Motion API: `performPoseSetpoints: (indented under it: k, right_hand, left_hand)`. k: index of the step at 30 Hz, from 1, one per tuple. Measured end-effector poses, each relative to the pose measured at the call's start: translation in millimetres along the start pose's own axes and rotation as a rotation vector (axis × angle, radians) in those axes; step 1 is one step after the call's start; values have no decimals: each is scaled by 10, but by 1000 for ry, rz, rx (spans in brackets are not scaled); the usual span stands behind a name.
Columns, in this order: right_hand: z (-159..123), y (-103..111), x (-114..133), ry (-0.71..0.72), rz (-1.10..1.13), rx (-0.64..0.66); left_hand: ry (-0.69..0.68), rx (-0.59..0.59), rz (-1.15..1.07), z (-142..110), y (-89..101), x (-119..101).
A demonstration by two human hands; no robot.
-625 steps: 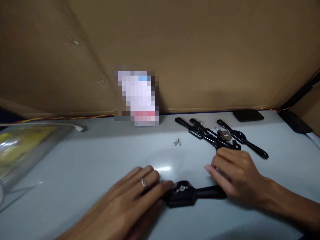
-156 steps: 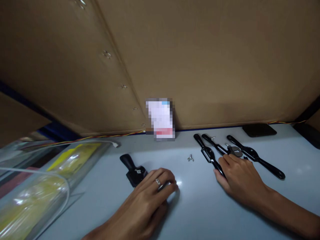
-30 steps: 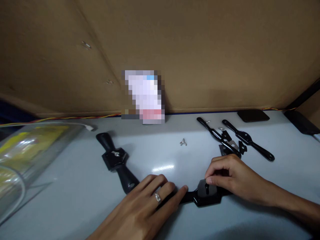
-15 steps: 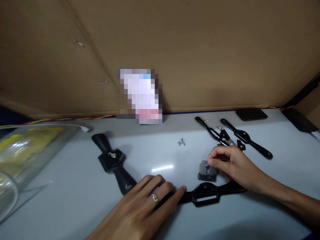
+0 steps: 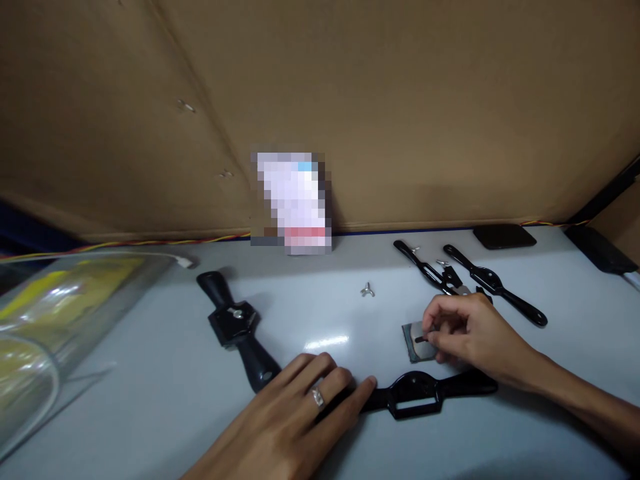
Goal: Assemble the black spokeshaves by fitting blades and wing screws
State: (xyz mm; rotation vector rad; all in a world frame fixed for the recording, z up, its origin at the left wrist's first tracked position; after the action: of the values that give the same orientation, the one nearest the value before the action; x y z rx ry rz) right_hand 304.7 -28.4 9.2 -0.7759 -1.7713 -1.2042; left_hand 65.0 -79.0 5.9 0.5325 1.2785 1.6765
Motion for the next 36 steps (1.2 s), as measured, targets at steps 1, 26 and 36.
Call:
performPoseSetpoints:
  k: [1, 26, 36]
  right_hand:
    - [1, -12, -15, -28, 56, 20]
    - [-20, -171, 71, 9, 137, 197]
    - [-89, -234, 114, 223, -73, 194]
  left_hand:
    - [1, -2, 3, 1, 0, -3]
    - [20, -38, 2, 19, 10, -23]
    - [-12, -11, 44, 27, 34, -16]
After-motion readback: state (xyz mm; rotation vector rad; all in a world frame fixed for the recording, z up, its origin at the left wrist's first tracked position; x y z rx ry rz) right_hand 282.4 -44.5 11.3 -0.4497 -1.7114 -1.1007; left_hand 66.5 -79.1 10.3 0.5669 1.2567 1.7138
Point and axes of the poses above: each hand's wrist, its own z-axis towards the middle knuckle, its own y-axis out of the back of the hand, x = y × z, the point moved 4 cm from there along z, towards the middle knuckle
